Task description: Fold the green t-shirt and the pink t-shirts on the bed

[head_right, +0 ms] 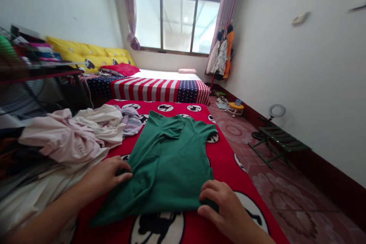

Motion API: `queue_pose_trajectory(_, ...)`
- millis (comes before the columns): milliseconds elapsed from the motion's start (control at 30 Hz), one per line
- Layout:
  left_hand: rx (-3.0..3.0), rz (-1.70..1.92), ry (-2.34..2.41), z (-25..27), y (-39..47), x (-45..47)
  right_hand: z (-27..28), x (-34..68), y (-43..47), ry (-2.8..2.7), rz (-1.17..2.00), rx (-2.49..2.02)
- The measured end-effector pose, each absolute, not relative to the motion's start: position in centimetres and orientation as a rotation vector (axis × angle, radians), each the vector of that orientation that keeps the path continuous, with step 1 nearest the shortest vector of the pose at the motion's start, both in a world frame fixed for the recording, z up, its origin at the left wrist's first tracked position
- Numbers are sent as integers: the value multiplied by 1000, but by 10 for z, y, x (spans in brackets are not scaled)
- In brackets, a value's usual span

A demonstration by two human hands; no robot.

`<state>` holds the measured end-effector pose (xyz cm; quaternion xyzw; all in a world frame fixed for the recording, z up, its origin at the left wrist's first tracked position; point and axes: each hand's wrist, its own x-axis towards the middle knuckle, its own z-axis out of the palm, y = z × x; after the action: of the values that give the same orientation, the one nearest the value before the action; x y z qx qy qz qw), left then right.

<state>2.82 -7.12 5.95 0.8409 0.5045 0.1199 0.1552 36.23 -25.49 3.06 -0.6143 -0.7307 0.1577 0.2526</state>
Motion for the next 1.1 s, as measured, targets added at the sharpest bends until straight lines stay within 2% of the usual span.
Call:
queue_pose_trajectory(100,2554,444,1399,66,-90,51,33,384,-242,-1745,419,-1691)
queue_pose_trajectory(167,2513,488,1162,70,-111,79,31,405,-225,-1539,422,-1744)
queue_pose_trajectory(267,2491,351,741,63,-146,125,25,432,-195,-1105,564,-1775)
queue_pose_trajectory(400,2634,191,598,33,-175,172,18,449,-158,-676,764,-1632)
queue_pose_trajectory(767,2757,259,610,-9,-174,194,30,445,-55,-602,797,-1652)
queue_pose_trajectory(1100,2740,415,645,-7,-174,194,33,431,-42,-618,705,-1788)
